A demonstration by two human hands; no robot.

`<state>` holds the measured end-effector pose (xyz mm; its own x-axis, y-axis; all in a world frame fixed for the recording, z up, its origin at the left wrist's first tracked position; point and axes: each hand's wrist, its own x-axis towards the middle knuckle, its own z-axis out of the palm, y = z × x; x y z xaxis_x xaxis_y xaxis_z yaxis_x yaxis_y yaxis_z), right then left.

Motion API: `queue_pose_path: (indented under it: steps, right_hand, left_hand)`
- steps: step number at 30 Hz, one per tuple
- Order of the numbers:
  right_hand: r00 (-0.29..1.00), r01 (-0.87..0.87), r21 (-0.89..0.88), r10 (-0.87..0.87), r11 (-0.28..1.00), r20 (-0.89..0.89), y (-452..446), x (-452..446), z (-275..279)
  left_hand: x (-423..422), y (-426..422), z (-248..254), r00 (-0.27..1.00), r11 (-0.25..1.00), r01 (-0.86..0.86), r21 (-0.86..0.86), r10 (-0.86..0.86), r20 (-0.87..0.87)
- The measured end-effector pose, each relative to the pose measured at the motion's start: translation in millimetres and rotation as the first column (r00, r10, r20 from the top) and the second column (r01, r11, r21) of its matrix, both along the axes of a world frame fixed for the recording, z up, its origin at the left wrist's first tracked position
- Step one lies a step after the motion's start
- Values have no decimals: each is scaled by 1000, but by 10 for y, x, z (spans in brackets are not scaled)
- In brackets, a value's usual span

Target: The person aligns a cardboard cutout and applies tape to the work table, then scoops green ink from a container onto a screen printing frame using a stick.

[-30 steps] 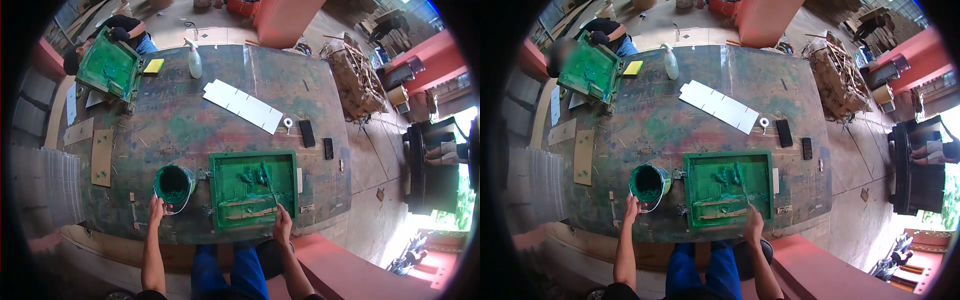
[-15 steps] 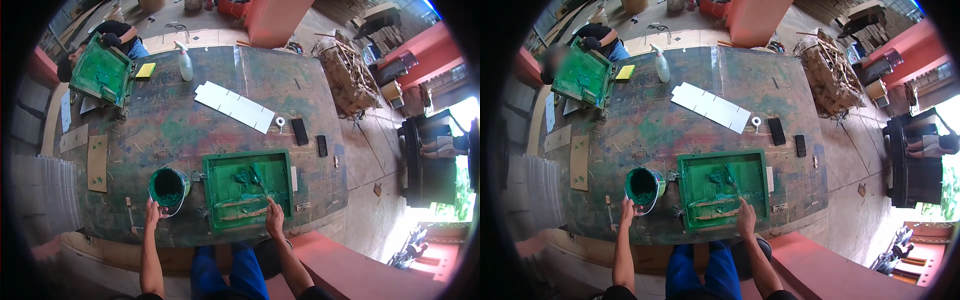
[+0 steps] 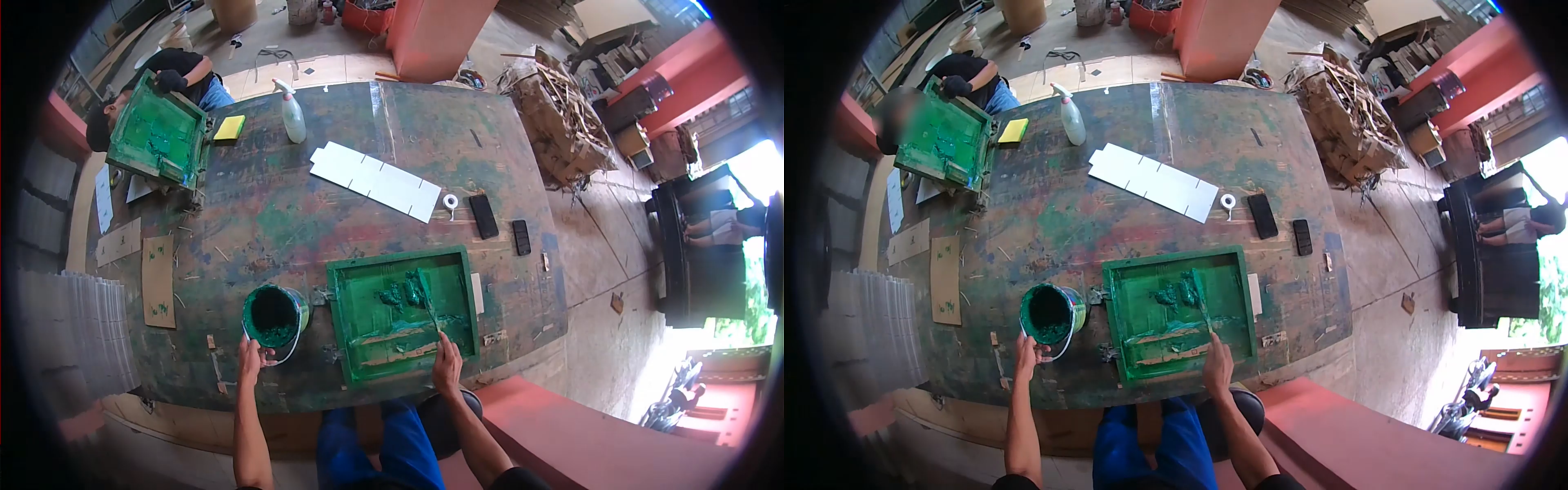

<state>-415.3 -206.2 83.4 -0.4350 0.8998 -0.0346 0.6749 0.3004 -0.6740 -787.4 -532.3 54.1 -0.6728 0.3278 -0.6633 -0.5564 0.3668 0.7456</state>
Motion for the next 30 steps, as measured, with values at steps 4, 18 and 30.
queue_pose_path:
  steps: [4,18,30]
  right_hand:
    - [999,-26,46,27,999,-25,-20,-3,-39]
    - [991,-5,-57,13,998,135,-180,183,-650]
    - [995,83,-78,-78,993,62,-260,99,-769]
  left_hand:
    - [0,-7,-28,1000,1000,6,6,-6,7]
    - [2,-56,-107,1000,1000,8,7,-7,-13]
    - [9,-13,-49,1000,1000,-6,-16,6,17]
